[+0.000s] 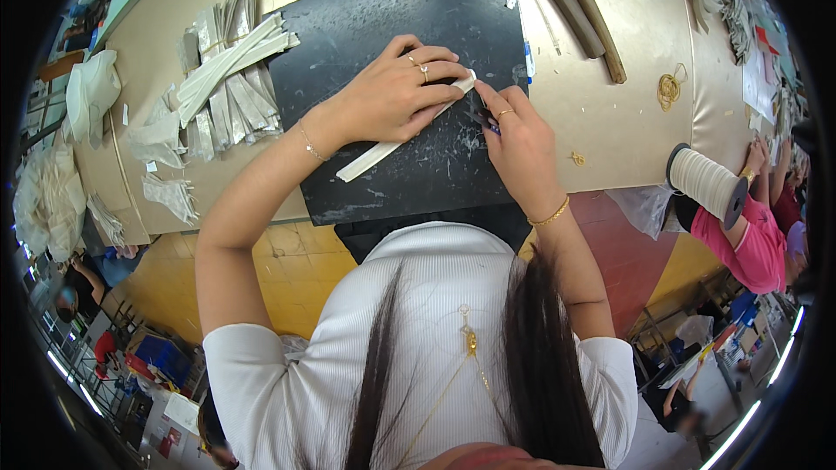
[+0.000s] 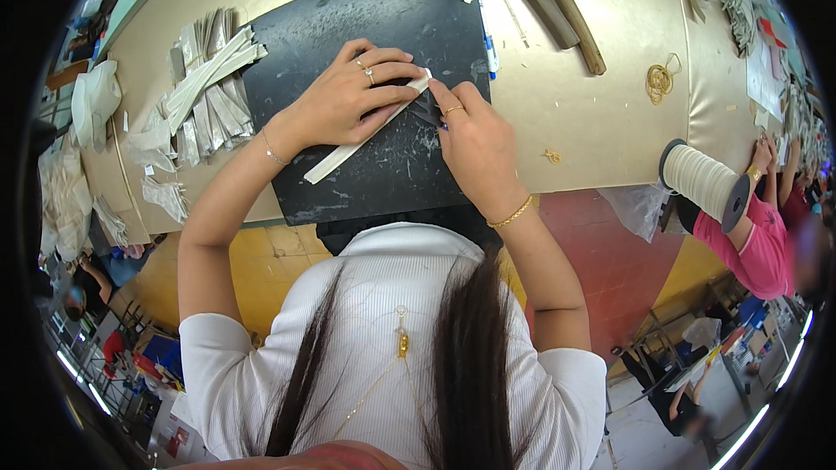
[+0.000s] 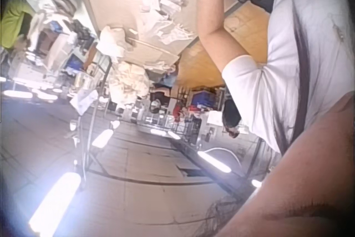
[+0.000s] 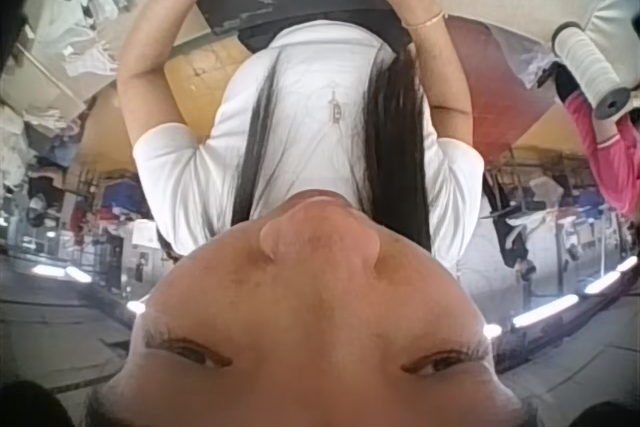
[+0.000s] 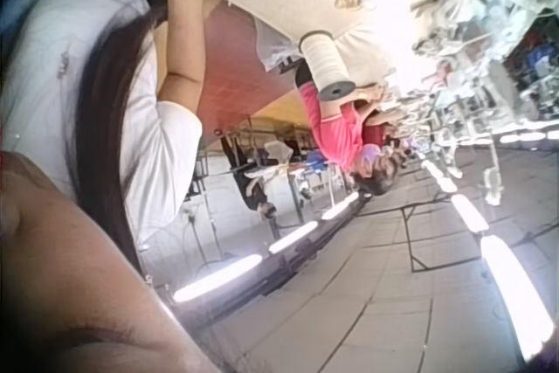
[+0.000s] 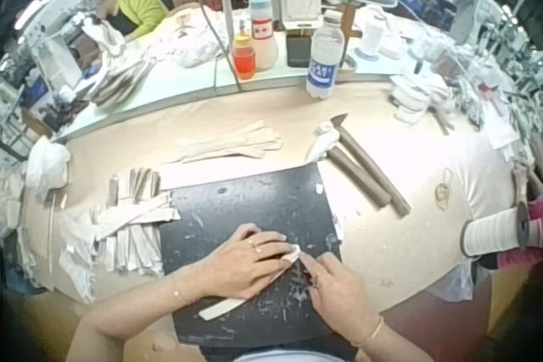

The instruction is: The person repeatedly wraps white thread around flat white fabric strips on a black cutting mat, then cuts the thread and sets the finished strip aside. The process is repeated multiple times with new strips taken from a pile on the table.

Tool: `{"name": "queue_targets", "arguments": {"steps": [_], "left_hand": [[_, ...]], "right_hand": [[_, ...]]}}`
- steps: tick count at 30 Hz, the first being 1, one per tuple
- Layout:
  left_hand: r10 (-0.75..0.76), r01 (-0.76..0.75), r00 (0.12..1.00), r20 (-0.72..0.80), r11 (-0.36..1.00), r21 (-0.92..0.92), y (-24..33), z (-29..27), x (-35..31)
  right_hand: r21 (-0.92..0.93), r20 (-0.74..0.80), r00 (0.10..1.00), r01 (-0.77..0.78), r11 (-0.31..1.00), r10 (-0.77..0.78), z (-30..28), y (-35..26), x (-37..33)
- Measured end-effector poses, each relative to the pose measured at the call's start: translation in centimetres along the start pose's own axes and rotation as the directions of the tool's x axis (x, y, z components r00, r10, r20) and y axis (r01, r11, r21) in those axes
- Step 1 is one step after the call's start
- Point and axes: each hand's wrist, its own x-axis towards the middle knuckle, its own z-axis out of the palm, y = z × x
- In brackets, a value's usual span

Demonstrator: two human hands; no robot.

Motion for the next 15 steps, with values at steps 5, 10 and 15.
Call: {"name": "queue_targets", "arguments": {"steps": [5,10,15], "left_hand": [[0.005,-0.005,1.0,-0.013,1.0,-0.007,0.0,0.02,0.11],[0.014,-0.013,1.0,-0.009,1.0,0.017,-0.09,0.16,0.04],[0.017,-0.017,1.0,0.001,0.999,0.036,-0.05,0.18,0.0]], "right_hand": [[-0.048,0.009,1.0,0.004,0.999,-0.004,0.24,0.02,-0.16],[-0.104,0.034,0.999,0.013,0.994,-0.01,0.14,-0.34,-0.26],[-0.076,0.005,1.0,0.002,0.997,-0.002,0.22,-0.57,-0.19]]}}
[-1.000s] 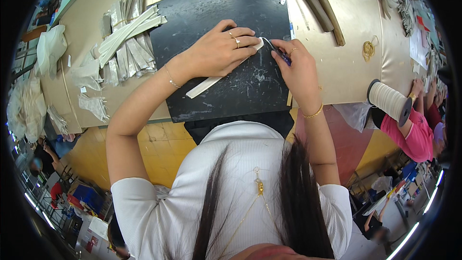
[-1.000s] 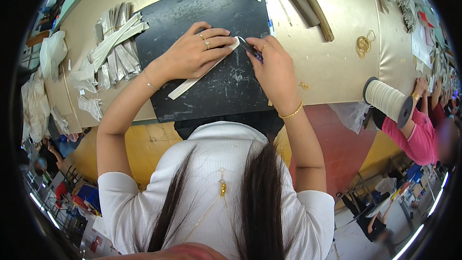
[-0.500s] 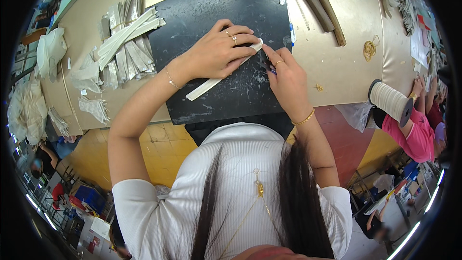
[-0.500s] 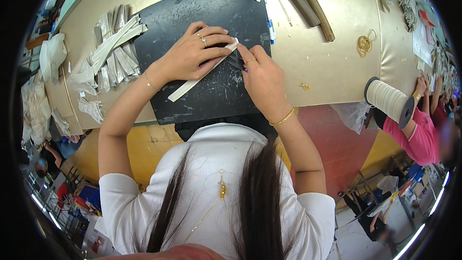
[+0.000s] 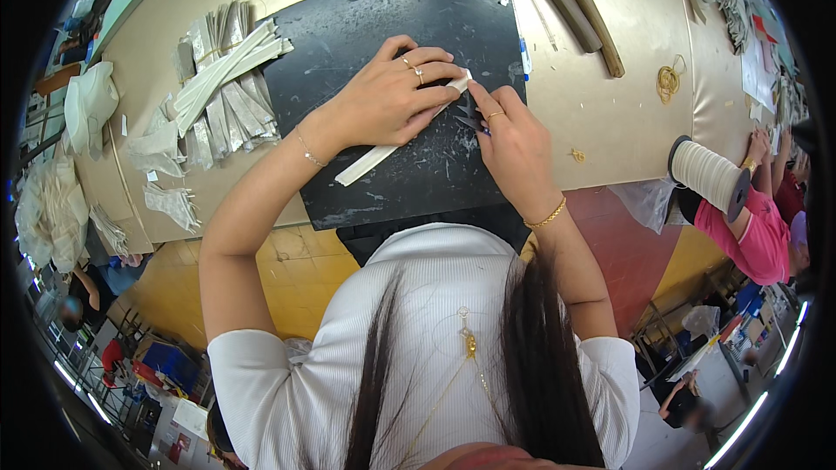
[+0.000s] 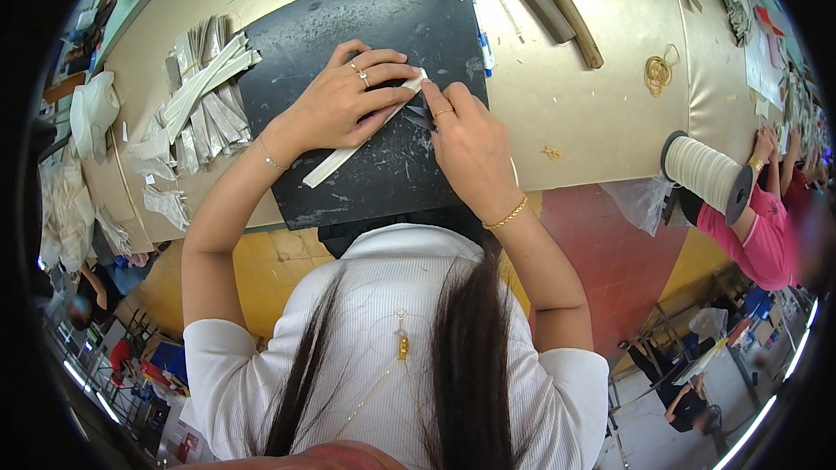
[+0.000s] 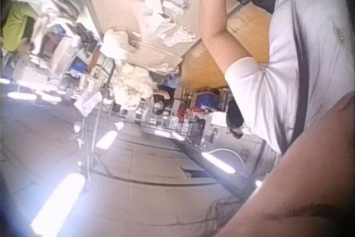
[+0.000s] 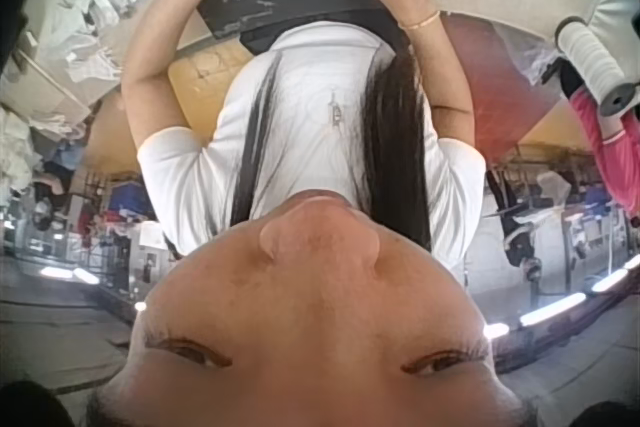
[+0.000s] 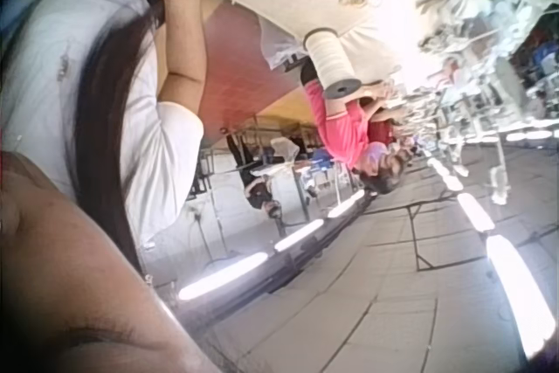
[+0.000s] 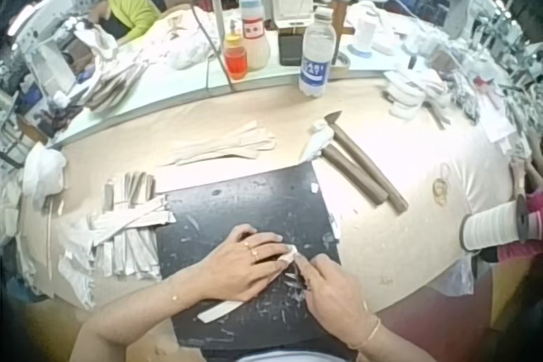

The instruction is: The person repeatedly wraps white thread around flat white fabric strips on a black cutting mat, then cuts the thread and sets the finished strip aside. The process is repeated multiple times with new strips taken from a pile on the table.

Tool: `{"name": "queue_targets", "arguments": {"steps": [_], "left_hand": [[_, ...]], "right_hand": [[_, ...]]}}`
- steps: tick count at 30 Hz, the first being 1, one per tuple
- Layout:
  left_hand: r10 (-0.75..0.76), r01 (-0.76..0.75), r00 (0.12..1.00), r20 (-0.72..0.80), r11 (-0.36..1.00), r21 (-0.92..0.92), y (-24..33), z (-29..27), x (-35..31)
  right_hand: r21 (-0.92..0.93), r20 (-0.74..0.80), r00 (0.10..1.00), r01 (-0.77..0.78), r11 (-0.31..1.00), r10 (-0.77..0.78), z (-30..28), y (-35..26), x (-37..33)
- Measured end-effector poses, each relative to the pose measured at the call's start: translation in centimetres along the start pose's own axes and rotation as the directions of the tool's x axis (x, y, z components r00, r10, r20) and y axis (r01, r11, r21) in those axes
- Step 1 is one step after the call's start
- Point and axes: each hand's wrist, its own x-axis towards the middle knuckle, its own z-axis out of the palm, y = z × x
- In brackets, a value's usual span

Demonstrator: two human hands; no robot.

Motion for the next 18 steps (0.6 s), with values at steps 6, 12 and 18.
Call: {"name": "queue_targets", "arguments": {"steps": [6,12,18], "left_hand": [[0.011,-0.013,0.999,0.032,0.998,0.056,0.28,-0.08,0.35],[-0.014,0.013,0.998,0.055,1.0,0.022,0.51,-0.2,0.59],[0.008,-0.017,0.993,0.117,0.997,0.074,0.02,-0.65,0.43]], "right_hand": [[-0.056,0.039,0.999,0.004,0.998,-0.001,-0.12,0.0,-0.03],[-0.156,0.041,0.998,0.048,0.987,-0.042,-0.27,-0.18,0.08],[-0.192,0.029,0.998,0.057,0.98,-0.053,0.18,-0.54,0.25]]}}
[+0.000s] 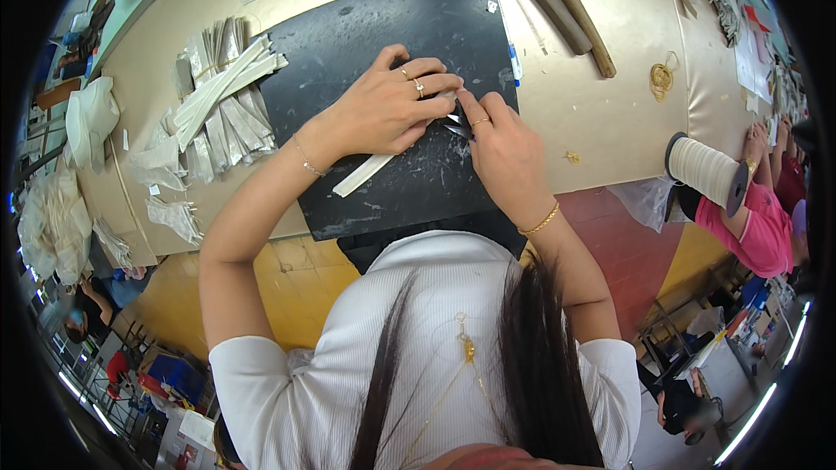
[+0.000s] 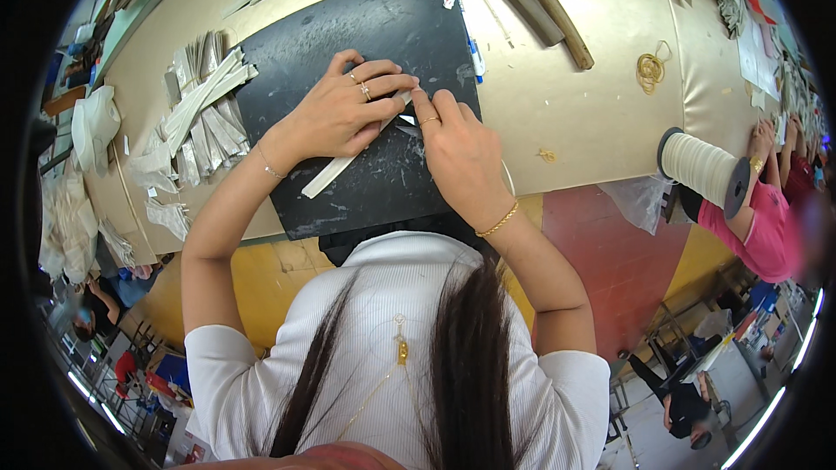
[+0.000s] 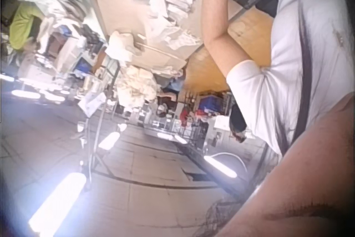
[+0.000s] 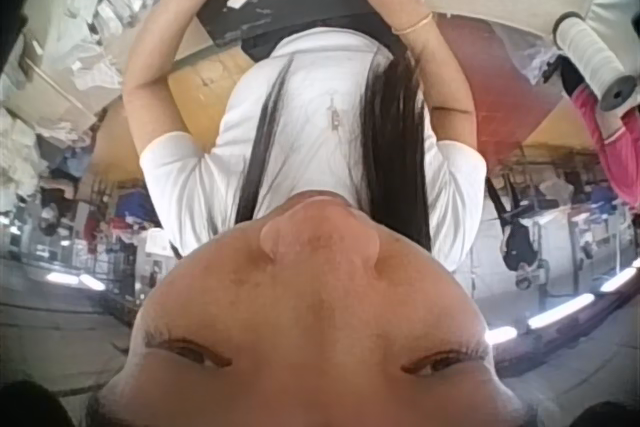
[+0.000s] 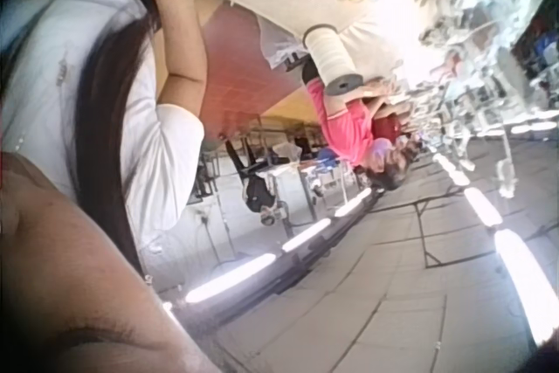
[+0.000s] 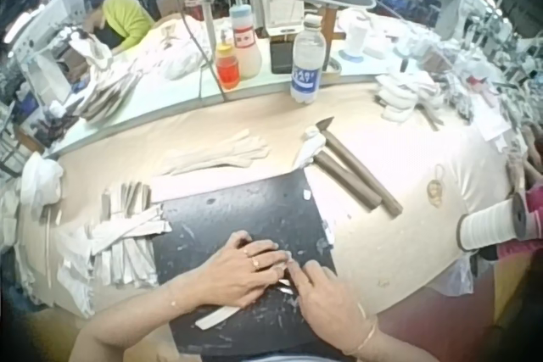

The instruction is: The person repeatedly wraps white thread around flat white fabric strips on a black cutting mat, then cuts the thread and sets the finished strip aside. The process is repeated multiple times with new strips taken from a pile on the table.

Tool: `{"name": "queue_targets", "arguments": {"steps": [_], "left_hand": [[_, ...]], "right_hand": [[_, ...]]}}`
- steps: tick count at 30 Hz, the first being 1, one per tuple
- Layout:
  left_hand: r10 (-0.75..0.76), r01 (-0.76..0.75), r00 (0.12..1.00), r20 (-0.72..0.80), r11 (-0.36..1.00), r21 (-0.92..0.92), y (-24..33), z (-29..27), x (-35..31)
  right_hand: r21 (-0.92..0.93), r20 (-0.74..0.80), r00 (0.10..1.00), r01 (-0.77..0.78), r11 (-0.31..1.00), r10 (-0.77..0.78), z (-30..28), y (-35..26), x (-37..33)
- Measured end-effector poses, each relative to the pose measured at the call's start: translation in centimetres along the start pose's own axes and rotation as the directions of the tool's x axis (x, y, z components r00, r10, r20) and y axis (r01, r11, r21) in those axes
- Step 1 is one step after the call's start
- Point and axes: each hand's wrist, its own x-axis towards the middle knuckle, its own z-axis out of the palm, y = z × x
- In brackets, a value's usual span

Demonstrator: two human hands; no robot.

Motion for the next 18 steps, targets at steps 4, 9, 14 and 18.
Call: {"name": "queue_targets", "arguments": {"steps": [4,9,14,18], "left_hand": [[-0.082,0.085,0.993,-0.081,0.996,0.04,-0.4,-1.0,1.4],[-0.416,0.398,0.901,-0.122,0.906,-0.143,3.2,-1.0,-2.1],[-0.634,0.586,0.754,0.172,0.532,-0.611,8.2,-0.8,-2.8],[-0.488,0.417,0.87,0.064,0.661,-0.624,5.8,1.2,-2.0]], "right_hand": [[0.036,-0.021,0.999,-0.034,0.999,0.035,-0.8,0.8,0.6],[0.133,0.003,1.0,-0.023,0.991,0.023,0.6,1.4,0.9],[0.069,-0.075,0.985,0.159,0.985,-0.154,1.9,2.2,3.4],[0.054,-0.057,0.972,0.232,0.971,-0.229,0.7,4.0,5.1]]}}
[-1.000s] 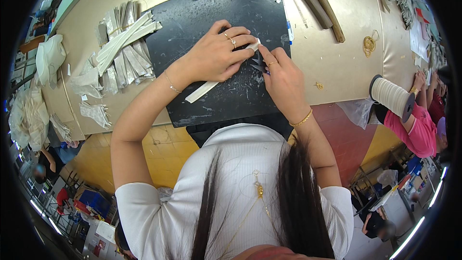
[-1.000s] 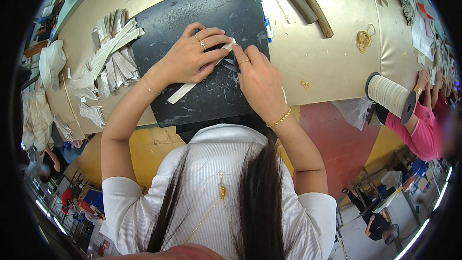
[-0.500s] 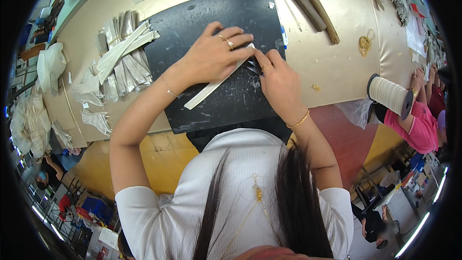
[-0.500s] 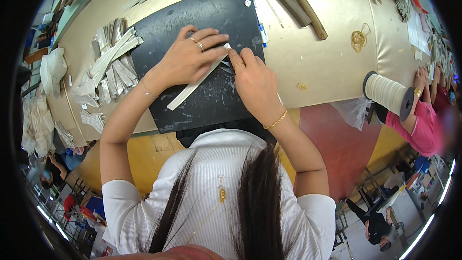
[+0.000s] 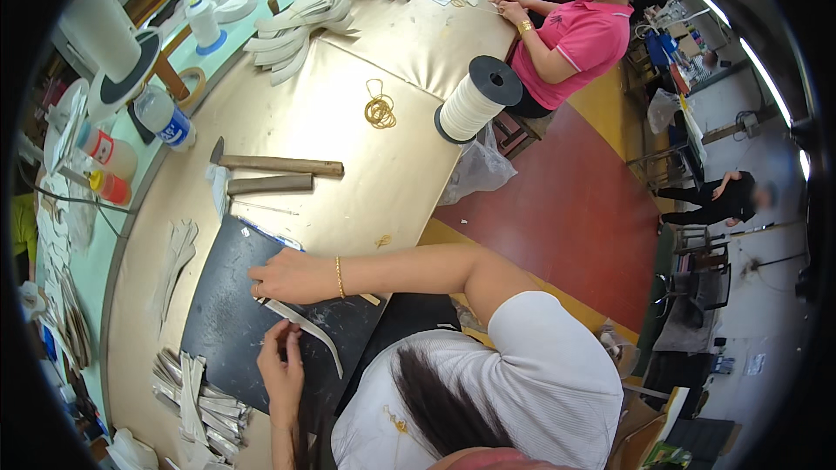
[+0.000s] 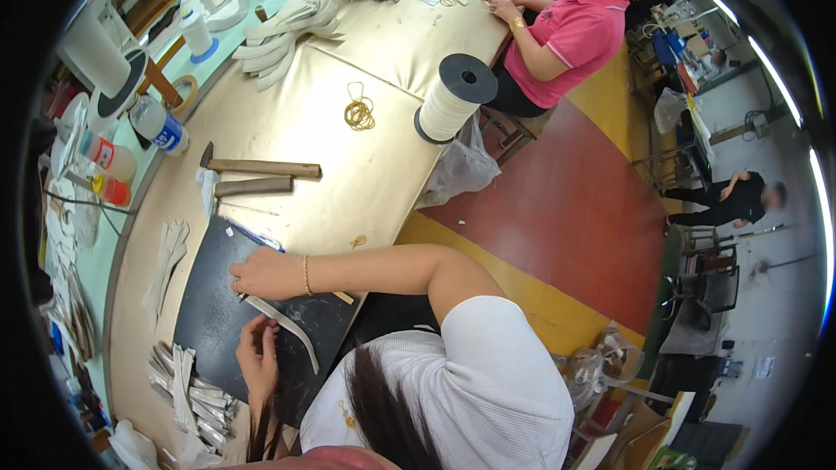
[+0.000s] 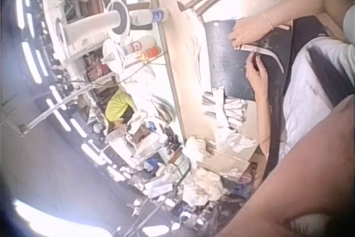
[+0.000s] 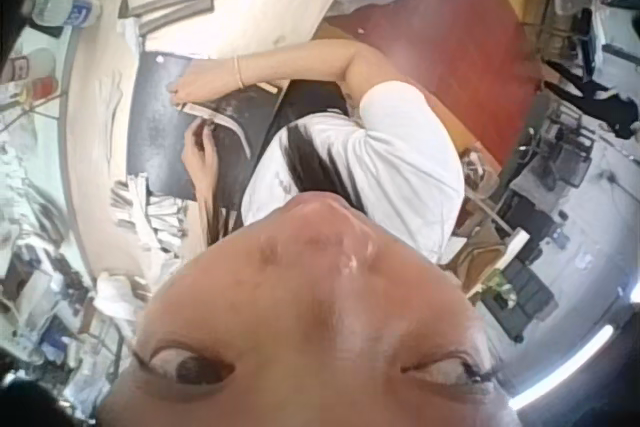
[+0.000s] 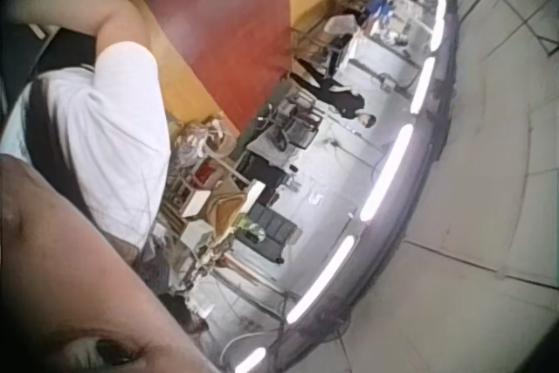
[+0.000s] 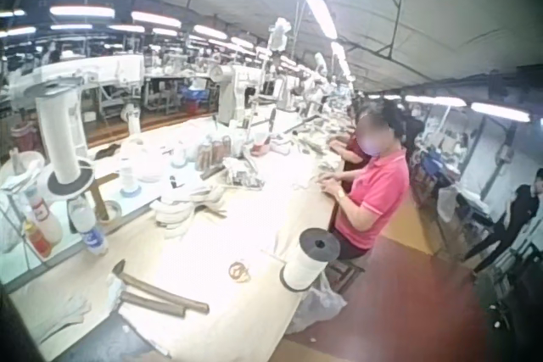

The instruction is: The person repeatedly wraps white thread around flat white fabric strips on a black cutting mat, then cuts the thread and sets the finished strip aside. The process is repeated multiple times with new strips taken from a pile on the table.

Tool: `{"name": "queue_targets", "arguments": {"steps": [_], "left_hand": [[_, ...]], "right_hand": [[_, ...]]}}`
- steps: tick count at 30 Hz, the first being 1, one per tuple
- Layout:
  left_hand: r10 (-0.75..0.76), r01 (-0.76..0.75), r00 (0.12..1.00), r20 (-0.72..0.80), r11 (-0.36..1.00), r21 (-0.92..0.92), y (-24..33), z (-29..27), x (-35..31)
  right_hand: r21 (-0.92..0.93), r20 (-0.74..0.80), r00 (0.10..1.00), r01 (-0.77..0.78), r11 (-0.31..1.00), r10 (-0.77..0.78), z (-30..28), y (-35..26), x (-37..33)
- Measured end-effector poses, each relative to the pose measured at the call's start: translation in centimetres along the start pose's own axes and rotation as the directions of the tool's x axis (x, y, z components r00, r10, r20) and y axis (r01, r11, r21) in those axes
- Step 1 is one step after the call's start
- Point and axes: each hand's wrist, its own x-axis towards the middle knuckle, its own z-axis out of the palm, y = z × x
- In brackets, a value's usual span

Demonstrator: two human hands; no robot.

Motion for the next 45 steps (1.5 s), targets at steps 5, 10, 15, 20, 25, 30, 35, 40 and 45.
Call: {"name": "queue_targets", "arguments": {"steps": [5,10,15,20,25,30,35,40,45], "left_hand": [[0.363,-0.362,0.926,0.106,0.77,0.525,-1.2,-4.1,2.9],[0.4,-0.46,0.884,0.243,0.647,0.607,-2.1,-4.5,4.3],[0.445,-0.483,0.858,0.257,0.527,0.699,-2.7,-4.3,4.2],[0.449,-0.407,0.875,0.18,0.482,0.776,-3.0,-4.7,3.9],[0.45,-0.344,0.886,0.113,0.474,0.81,-3.1,-5.3,3.6],[0.407,-0.22,0.914,0.006,0.481,0.849,-3.7,-5.8,3.3],[0.307,0.038,0.928,-0.21,0.483,0.875,-4.1,-5.4,2.1],[0.177,0.241,0.911,-0.373,0.505,0.829,-3.2,-3.0,-1.5],[0.033,0.336,0.894,-0.448,0.612,0.716,1.1,-1.4,-5.6]], "right_hand": [[0.113,-0.024,0.999,-0.019,0.993,0.022,0.3,0.1,0.4],[0.227,-0.059,0.968,-0.226,0.947,0.245,1.4,-0.4,0.0],[0.423,-0.059,0.951,-0.251,0.871,0.303,1.7,-0.4,-2.3],[0.585,0.418,0.79,-0.612,0.532,0.449,-4.1,-0.9,-7.5],[0.436,0.472,0.753,-0.651,0.622,0.458,-5.0,1.6,-13.4],[0.378,0.435,0.75,-0.655,0.655,0.499,-8.3,2.1,-10.4],[0.188,0.052,0.912,-0.41,0.893,0.408,-11.3,2.0,-1.3],[-0.094,0.074,0.941,-0.323,0.942,0.33,-8.7,1.3,2.9],[-0.144,-0.228,0.93,-0.323,0.935,0.287,-4.4,0.4,4.1]]}}
